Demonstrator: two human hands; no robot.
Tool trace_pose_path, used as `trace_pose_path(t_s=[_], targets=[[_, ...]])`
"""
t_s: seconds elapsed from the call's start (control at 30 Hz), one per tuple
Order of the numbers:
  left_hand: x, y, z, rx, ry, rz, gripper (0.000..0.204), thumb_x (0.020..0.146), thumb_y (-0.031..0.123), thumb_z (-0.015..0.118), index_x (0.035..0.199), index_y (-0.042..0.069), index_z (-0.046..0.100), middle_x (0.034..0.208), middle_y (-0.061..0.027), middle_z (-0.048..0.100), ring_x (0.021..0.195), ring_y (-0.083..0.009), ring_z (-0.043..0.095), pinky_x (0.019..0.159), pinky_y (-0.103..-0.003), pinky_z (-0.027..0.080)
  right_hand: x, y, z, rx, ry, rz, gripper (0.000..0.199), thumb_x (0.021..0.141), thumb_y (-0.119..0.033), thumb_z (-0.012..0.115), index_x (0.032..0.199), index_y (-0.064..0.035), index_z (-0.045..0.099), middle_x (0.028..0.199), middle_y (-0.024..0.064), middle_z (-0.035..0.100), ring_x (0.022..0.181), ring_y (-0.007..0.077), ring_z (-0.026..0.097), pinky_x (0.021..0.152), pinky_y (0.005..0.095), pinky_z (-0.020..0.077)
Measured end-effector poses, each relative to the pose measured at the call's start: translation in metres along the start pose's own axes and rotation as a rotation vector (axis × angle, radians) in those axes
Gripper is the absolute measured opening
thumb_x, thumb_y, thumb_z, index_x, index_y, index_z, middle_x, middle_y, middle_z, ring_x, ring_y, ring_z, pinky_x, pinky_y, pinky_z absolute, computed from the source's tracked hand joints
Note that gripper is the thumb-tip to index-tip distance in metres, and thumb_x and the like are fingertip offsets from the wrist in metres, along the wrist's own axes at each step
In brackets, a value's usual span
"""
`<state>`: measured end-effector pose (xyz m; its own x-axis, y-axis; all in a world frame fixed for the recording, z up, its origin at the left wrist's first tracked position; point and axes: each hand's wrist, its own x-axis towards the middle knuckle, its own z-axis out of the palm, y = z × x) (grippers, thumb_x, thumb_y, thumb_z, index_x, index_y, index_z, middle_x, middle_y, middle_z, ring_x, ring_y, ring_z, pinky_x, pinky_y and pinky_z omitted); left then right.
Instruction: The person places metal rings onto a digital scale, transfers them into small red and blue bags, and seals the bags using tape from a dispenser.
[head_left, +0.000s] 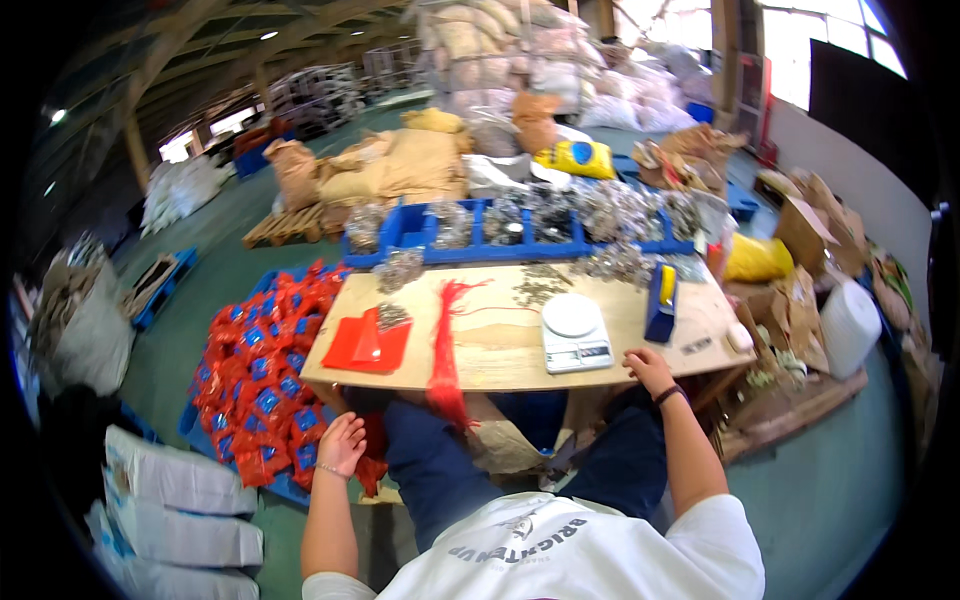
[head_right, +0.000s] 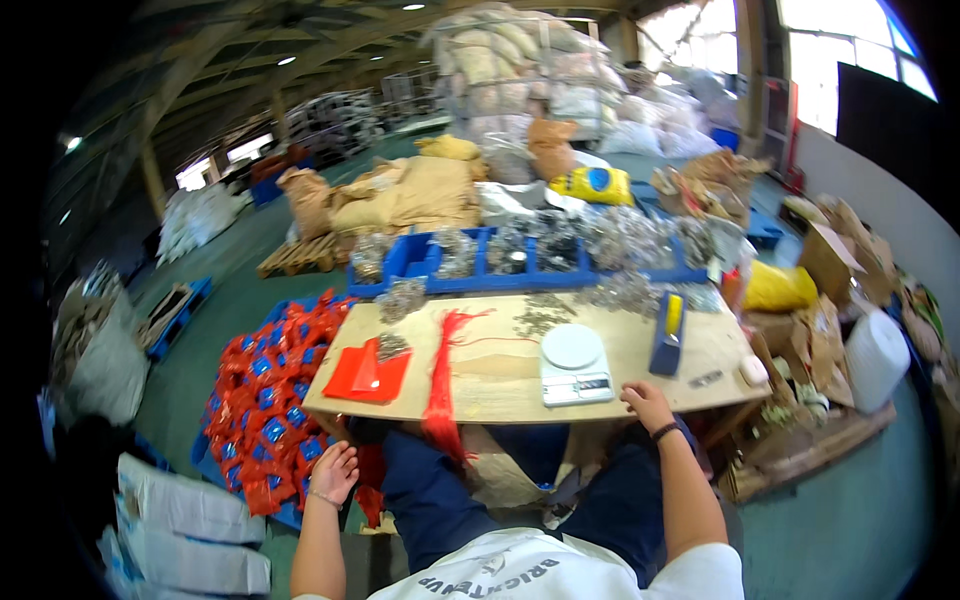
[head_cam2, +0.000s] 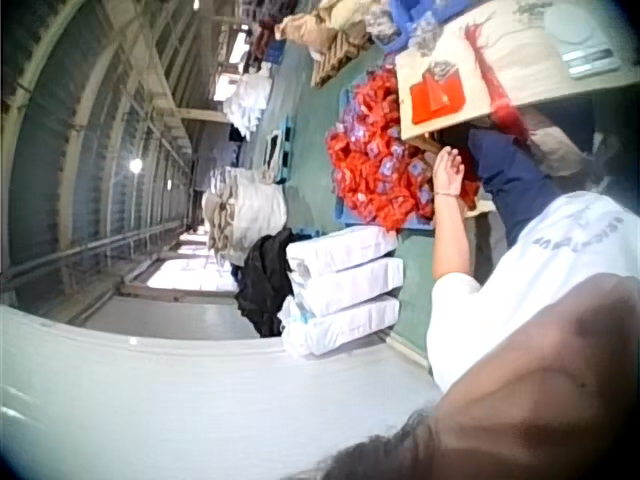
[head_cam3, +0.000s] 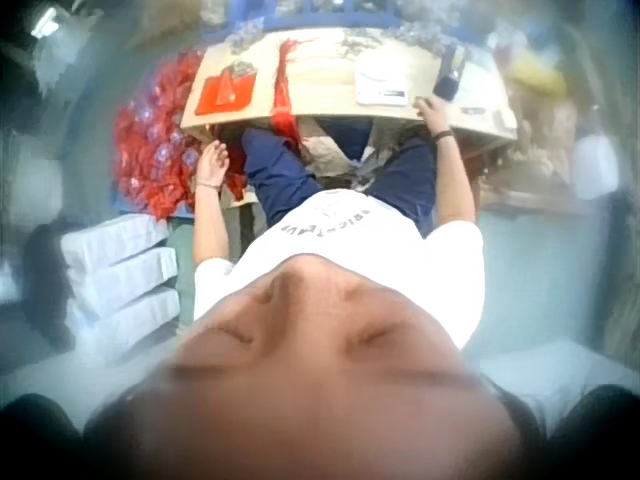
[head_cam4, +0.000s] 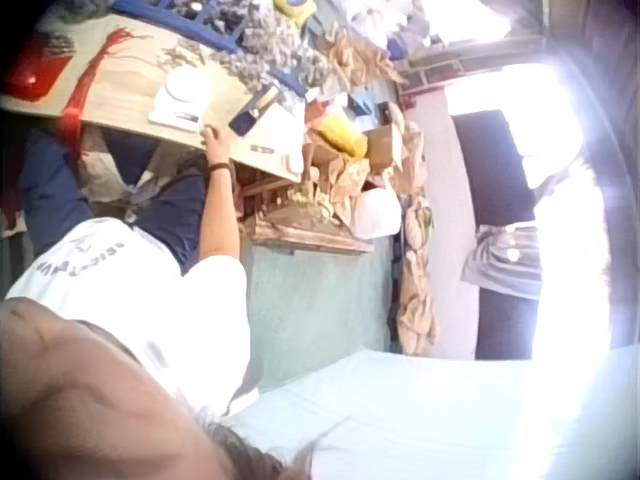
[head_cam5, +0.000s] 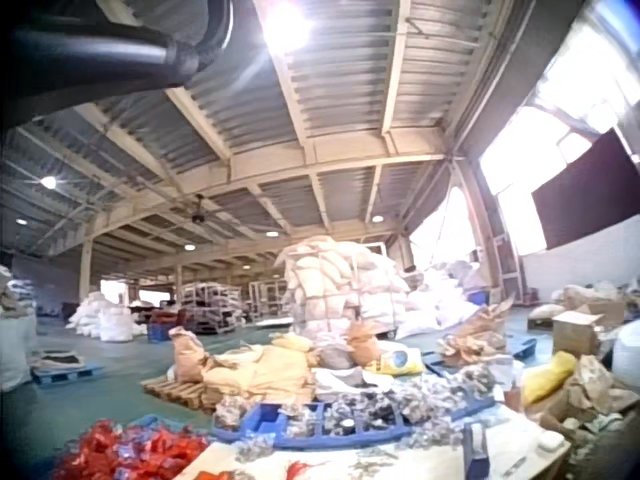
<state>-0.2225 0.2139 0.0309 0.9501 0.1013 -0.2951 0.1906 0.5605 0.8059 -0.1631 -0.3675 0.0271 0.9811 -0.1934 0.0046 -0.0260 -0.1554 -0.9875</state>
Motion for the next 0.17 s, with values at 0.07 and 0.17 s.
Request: trace_pose_path(t_s=[0.07,0.17], targets=[[-0.002,0.001,-0.004,0.017,0.043,-0.011,0.016,0.085,0.023,0.055,0.099,0.013,0.056,0.088,-0.0022,0.063,0.072,-0.0140,0.058,0.060,-0.028,0.044,-0.003,0.004,0.003,-0.042,0.039,-0.073,0.023,0.084,-0.016,0.056,0.099,0.0004,0.059,0.081,0.0071,0.063,0.069,0.0118,0.057,0.061,0.0237,0.0462],[0.023,-0.004,-0.003,0.050,0.005,-0.044,0.021,0.084,0.028,0.058,0.101,0.015,0.056,0.089,-0.0026,0.063,0.073,-0.0144,0.059,0.062,-0.030,0.046,-0.005,0.019,-0.005,0.031,0.136,-0.142,0.022,0.084,-0.017,0.056,0.100,-0.0018,0.059,0.085,0.0074,0.064,0.075,0.0122,0.059,0.064,0.0248,0.0473]])
